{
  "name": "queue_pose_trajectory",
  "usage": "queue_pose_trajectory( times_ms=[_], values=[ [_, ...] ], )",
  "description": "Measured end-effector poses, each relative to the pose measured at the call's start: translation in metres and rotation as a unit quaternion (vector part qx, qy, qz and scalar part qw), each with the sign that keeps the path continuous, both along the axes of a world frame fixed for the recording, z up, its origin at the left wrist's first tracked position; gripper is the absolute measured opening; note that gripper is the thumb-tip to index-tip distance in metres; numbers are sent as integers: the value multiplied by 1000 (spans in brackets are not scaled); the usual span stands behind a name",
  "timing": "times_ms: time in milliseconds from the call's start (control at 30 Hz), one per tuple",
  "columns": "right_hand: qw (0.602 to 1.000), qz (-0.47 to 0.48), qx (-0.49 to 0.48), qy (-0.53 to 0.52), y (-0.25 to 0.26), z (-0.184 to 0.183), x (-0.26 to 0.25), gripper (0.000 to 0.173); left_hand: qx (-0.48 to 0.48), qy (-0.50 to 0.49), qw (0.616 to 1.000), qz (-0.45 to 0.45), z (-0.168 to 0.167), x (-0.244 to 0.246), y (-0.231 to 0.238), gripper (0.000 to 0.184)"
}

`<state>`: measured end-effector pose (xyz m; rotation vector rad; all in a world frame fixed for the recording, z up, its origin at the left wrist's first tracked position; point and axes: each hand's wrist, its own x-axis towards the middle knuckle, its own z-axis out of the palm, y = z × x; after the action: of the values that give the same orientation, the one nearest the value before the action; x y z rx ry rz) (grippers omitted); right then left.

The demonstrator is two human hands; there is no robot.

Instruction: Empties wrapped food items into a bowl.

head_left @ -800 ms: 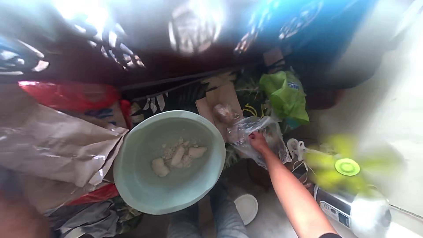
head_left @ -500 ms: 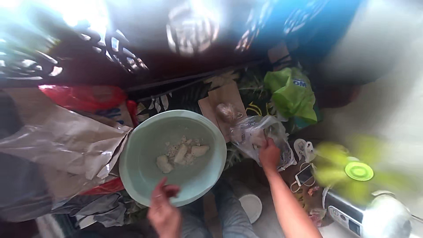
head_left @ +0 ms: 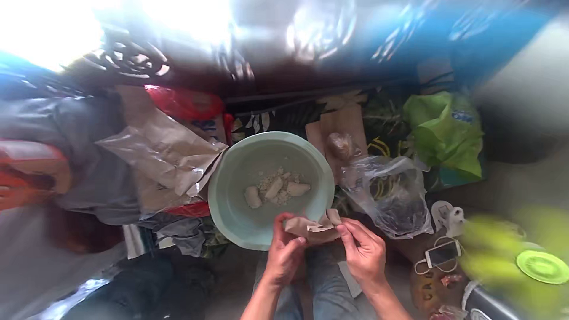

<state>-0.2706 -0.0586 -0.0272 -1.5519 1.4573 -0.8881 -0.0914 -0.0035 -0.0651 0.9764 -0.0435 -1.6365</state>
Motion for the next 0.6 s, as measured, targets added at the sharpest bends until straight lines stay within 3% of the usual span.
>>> queue_pose_trajectory(
  times_ms=[133,200,267,400,433,600],
  values=[
    [994,-56,90,-5,14,-9,39,12,81,12,988,130,-3,29,17,87],
    [985,-81,148,-49,21,-6,53,20,98,17,981,168,-7,41,22,89],
    [981,-85,157,-72,26,-5,62,31,112,12,974,195,-12,46,22,79],
    [995,11,84,-48,31,-7,66,15,152,-38,968,197,-15,49,21,49],
    [996,51,67,-24,28,-7,66,19,168,-52,965,193,-15,51,20,44],
    [983,127,102,80,27,-4,72,32,239,-25,954,179,-9,71,18,50]
  ],
)
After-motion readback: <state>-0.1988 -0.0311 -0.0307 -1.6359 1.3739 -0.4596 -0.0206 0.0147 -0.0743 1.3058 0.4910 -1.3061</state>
